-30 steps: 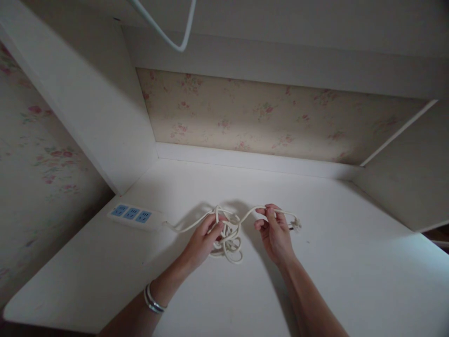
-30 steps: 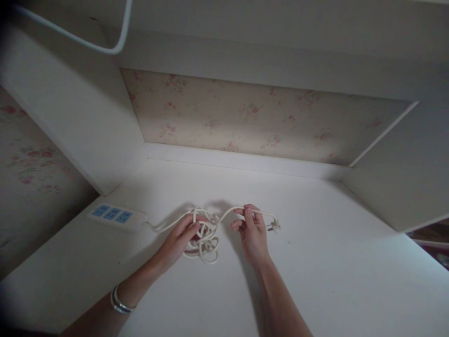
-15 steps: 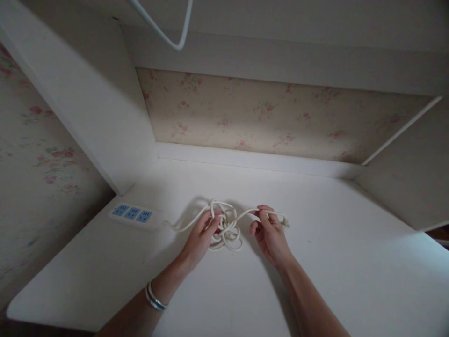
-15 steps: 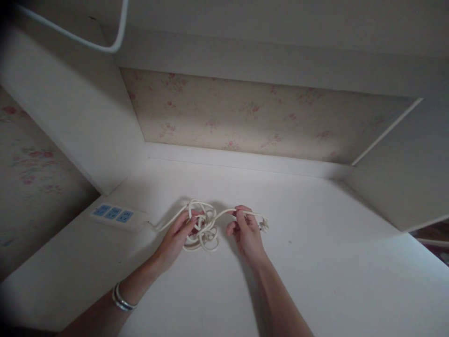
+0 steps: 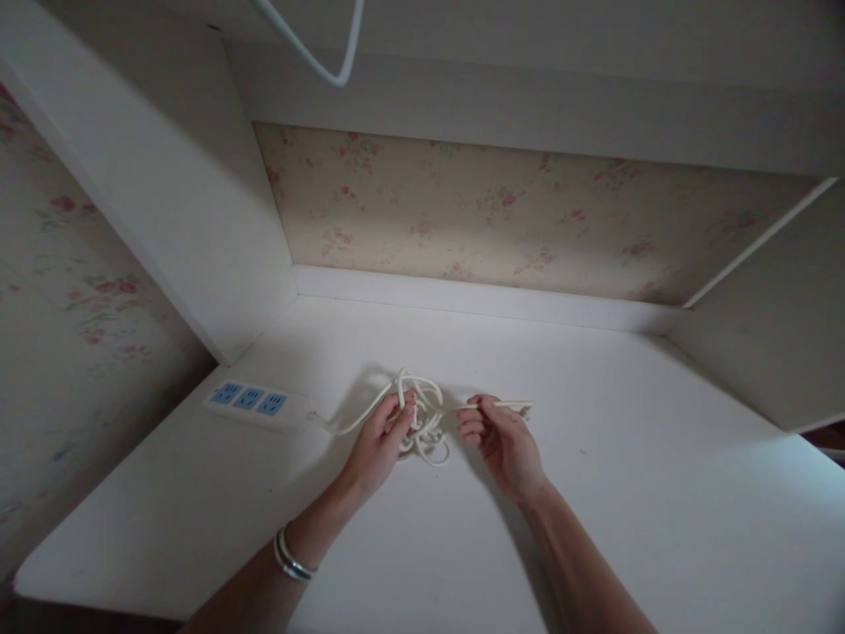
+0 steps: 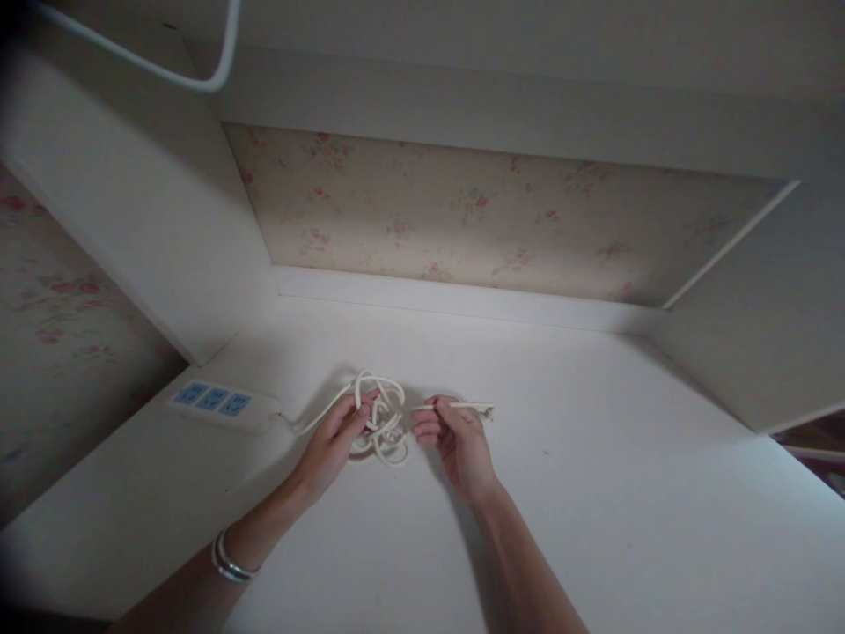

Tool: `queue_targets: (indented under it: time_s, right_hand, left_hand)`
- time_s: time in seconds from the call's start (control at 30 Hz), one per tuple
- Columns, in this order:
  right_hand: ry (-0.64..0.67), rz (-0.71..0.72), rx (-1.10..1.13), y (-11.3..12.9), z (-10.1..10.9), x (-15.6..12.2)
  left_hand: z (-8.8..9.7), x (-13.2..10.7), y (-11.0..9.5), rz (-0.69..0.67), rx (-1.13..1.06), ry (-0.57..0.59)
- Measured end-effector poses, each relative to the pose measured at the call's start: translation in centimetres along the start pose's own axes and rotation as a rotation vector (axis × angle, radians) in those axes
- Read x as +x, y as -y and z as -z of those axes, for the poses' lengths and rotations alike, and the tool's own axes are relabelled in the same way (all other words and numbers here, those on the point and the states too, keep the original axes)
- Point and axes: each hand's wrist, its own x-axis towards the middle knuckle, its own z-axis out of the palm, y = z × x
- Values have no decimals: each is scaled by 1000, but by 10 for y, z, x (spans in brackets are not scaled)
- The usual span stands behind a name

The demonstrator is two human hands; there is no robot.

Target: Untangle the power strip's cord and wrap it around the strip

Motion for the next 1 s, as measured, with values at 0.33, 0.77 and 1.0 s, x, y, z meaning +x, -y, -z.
queue_targets:
  time_s: [0.33, 0.77, 1.0]
  right_hand:
    - [29, 120, -347, -17, -3, 3]
    - [-86, -93, 253, 7, 17, 10]
    - [-147, 48, 133, 3, 28, 17]
  left_hand:
    - [-4, -5, 2, 55, -14, 112]
    - [0, 1, 4, -35, -17, -119]
    - [0, 1, 7, -28, -10, -115]
